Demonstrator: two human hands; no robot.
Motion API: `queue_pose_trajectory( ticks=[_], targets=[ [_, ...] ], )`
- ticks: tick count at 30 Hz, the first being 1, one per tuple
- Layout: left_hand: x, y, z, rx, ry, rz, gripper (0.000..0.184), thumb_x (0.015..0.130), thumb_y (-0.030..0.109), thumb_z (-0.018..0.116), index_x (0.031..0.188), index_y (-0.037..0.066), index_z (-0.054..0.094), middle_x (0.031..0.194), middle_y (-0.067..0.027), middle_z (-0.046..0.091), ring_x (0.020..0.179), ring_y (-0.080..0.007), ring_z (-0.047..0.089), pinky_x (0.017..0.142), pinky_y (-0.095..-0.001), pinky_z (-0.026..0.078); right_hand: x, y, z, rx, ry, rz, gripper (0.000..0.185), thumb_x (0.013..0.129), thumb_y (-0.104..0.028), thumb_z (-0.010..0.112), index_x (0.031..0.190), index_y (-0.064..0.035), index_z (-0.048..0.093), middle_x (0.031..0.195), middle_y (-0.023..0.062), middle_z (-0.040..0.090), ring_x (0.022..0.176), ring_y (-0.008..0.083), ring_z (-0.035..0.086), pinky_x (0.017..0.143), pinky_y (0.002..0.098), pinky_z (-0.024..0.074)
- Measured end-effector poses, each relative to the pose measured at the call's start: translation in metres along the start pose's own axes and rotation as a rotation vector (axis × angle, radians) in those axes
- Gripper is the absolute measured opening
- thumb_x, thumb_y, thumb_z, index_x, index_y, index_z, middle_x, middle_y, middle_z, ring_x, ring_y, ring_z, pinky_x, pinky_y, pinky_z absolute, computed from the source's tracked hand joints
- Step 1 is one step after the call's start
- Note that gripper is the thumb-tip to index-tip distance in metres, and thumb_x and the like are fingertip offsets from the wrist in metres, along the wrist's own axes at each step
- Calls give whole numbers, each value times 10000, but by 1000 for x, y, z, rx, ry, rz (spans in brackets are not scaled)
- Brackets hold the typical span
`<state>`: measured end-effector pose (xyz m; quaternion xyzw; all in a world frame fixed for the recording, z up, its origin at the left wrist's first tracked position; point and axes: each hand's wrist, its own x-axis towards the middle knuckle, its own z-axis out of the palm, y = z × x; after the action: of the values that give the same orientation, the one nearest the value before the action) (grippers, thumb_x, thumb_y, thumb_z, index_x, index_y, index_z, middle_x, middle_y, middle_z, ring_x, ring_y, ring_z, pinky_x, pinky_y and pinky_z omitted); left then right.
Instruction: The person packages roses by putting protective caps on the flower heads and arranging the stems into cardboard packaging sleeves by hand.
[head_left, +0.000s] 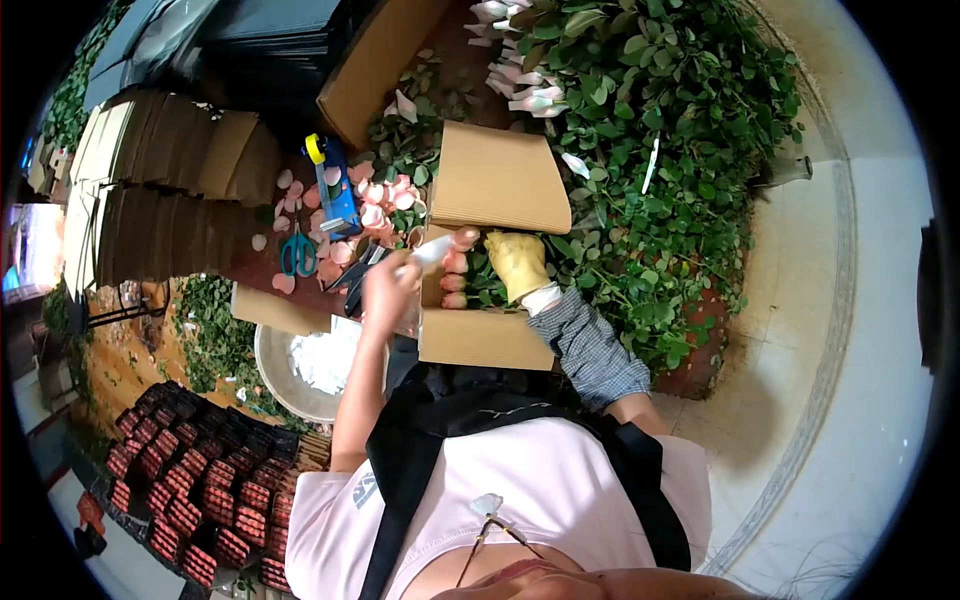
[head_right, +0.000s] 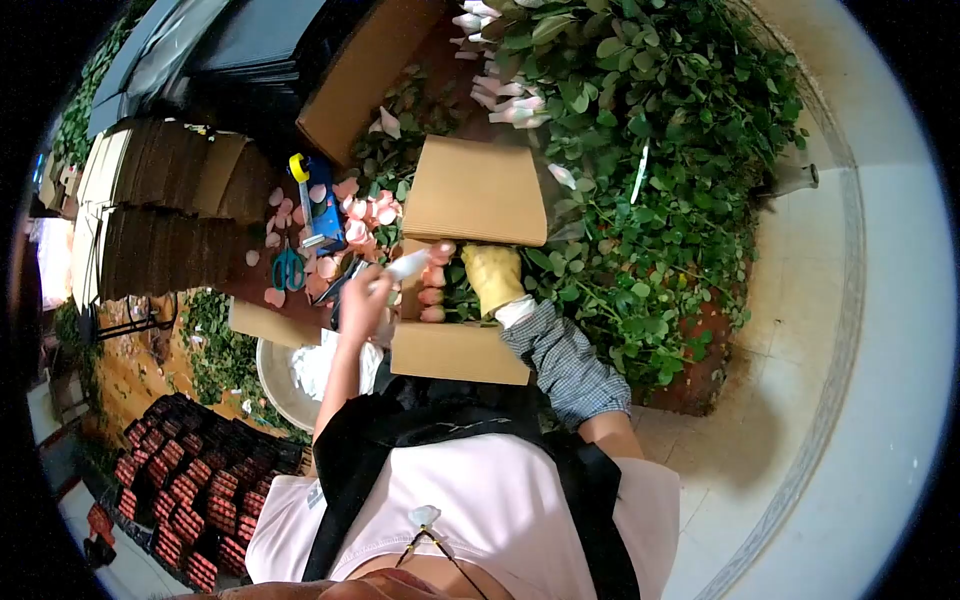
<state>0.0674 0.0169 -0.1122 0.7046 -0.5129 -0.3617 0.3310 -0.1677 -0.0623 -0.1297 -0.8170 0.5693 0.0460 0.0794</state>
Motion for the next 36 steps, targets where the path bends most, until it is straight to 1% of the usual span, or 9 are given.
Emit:
queue_pose_trajectory(
  ticks=[3,5,8,11,15,19,25,30,36],
  targets=[
    [-41,-41,-90,340,-149,-136,375,817,369,700,904,6,671,834,-230,666,868,-387,665,752,-452,509,0,4,-5,91,31,-62,239,905,-336,595,855,-127,701,750,93,702,695,286,682,592,454,534],
    [-74,-103,-129,496,-241,-485,509,789,414,750,1050,-8,640,962,-242,675,982,-397,648,834,-459,510,-6,6,-20,137,32,-92,247,908,-342,598,916,-112,687,764,118,699,700,324,672,605,463,531],
    [-103,-177,-166,555,-71,-555,816,719,422,831,1298,-31,477,1205,-296,590,1105,-436,592,912,-490,499,-18,15,-25,389,125,-229,253,920,-320,603,998,-90,670,790,143,699,729,358,663,660,483,529],
    [-83,-135,-146,546,-75,-463,554,820,367,755,1182,-21,595,1038,-234,677,950,-359,667,826,-444,522,-27,7,-58,477,35,-245,275,898,-283,633,1104,-108,683,849,154,703,768,339,676,711,454,538],
    [-26,-48,-55,-20,-214,-171,280,901,254,667,902,-24,691,672,-132,648,607,-240,625,619,-366,489,-32,-9,-88,518,-18,-300,269,884,-264,652,1105,-115,686,848,151,700,783,327,682,704,437,544],
    [-3,-8,16,22,-193,64,245,921,226,627,958,-3,707,820,-179,698,740,-300,687,673,-372,515,-36,-27,-101,650,-187,-376,263,861,-280,680,1068,-118,670,841,131,695,751,326,672,654,422,535],
    [-2,-3,35,139,-203,39,223,919,176,556,1002,59,727,906,-186,710,848,-366,682,766,-451,537,-41,-30,-74,95,-328,-340,313,867,-377,662,963,-79,649,835,117,705,773,288,693,662,424,531],
    [-4,-12,41,236,-123,138,204,916,117,537,1012,37,698,939,-197,681,845,-392,661,741,-464,528,-26,-46,-42,-163,-500,-387,490,925,-423,541,1199,-18,569,912,80,738,801,233,711,634,407,527],
    [-3,-3,34,193,-176,133,220,904,100,538,1031,27,703,939,-209,666,844,-402,650,737,-472,522,-24,-46,-30,102,-401,-356,382,881,-416,605,990,-51,630,790,135,709,747,303,696,682,423,536]
  ],
)
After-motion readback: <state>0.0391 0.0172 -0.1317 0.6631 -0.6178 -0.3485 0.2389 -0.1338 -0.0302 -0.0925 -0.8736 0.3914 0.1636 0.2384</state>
